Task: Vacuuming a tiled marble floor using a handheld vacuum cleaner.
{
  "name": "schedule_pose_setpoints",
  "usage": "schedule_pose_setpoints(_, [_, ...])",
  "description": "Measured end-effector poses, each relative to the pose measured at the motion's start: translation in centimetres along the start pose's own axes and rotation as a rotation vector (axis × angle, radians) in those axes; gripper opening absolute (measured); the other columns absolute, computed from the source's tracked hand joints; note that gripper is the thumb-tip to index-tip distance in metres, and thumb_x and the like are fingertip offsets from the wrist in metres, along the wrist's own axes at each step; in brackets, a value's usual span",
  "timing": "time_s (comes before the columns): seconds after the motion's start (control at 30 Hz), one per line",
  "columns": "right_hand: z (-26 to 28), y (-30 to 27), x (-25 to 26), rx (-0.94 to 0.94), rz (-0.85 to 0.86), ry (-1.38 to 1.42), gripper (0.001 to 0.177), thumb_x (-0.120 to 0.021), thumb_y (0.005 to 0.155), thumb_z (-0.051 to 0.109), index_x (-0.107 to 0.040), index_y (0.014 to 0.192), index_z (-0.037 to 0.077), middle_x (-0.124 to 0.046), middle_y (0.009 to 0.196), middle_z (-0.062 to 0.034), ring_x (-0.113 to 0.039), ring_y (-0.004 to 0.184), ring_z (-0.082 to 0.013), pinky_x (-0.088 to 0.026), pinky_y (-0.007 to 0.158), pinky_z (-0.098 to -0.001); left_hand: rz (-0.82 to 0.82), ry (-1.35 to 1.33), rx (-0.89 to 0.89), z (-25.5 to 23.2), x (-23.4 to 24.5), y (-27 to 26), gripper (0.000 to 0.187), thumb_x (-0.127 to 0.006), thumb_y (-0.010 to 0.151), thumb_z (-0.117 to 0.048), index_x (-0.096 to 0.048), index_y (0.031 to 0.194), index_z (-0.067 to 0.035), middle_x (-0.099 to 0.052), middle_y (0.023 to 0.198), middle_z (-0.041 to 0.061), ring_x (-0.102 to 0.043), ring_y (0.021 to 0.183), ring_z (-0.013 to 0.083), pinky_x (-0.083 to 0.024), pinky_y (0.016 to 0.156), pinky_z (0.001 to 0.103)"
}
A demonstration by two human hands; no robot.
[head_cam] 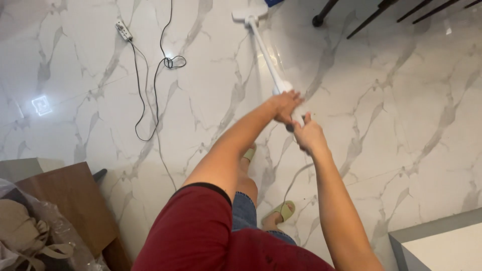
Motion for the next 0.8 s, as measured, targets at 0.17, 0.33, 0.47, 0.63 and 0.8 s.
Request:
schedule_pose_setpoints(0.17, [7.3,3.5,0.9,0.004,-0.023,0.068,0.079,-0.06,0.096,0.039,-0.029,0.16,0.007,-0.068,0.069,-0.0157,-0.06,0.045,-0.023,-0.048,0.044,-0.04,0.013,0.017,0.097,6.9,4.8,0.9,0.117,-0.08,0.071,-0.063,-0.028,0.158,-0.005,-0.023,0.166,0.023,-0.023,0.152,0.0429,-0.028,0.124,0.045])
schedule_pose_setpoints(0.33, [4.8,2.0,-0.1,0.058,-0.005,0.069,0.08,-0.06,0.096,0.04,-0.029,0.159,0.002,-0.068,0.071,-0.0204,-0.063,0.051,-0.0277,-0.051,0.049,-0.0415,-0.03,0.083,0.078,4.4,3.4,-1.1,0.119,-0.072,0.07,-0.075,-0.035,0.154,0.001,-0.032,0.161,0.027,-0.028,0.149,0.0455,-0.025,0.124,0.047])
schedule_pose_setpoints(0.47, [-7.1,-2.0,-2.0,0.338,-0.082,-0.172,0.08,-0.062,0.099,0.053,-0.047,0.151,-0.006,-0.069,0.098,-0.0352,-0.071,0.097,-0.0431,-0.055,0.083,-0.0456,-0.032,0.091,-0.04,-6.6,-1.7,-5.3,0.127,-0.067,0.067,-0.085,-0.041,0.144,0.013,-0.045,0.152,0.027,-0.033,0.148,0.0418,-0.021,0.125,0.056])
schedule_pose_setpoints(0.63, [-10.5,-20.6,1.6,-0.202,0.192,-0.19,0.082,-0.06,0.092,0.05,-0.039,0.159,0.008,-0.062,0.054,-0.0238,-0.066,0.049,-0.0334,-0.053,0.056,-0.0461,0.163,-0.135,0.021,-23.1,-0.1,-15.8,0.127,-0.075,0.06,-0.08,-0.046,0.137,0.016,-0.05,0.136,0.04,-0.051,0.125,0.0563,-0.052,0.098,0.062])
schedule_pose_setpoints(0.8, [-15.7,-21.5,3.3,-0.076,0.172,-0.407,0.085,-0.063,0.087,0.06,-0.044,0.153,0.01,-0.07,0.068,-0.0242,-0.075,0.07,-0.0347,-0.058,0.072,-0.0434,-0.011,-0.245,0.018,-26.7,-0.1,-17.5,0.122,-0.08,0.056,-0.074,-0.048,0.132,0.017,-0.051,0.129,0.042,-0.053,0.116,0.0584,-0.053,0.091,0.061])
Point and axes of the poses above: each hand's wrist, its own y-axis towards the middle knuckle, its own x-axis out of the back of the hand, z = x × y, the point moved 6 cm from there along y, towards the middle knuckle
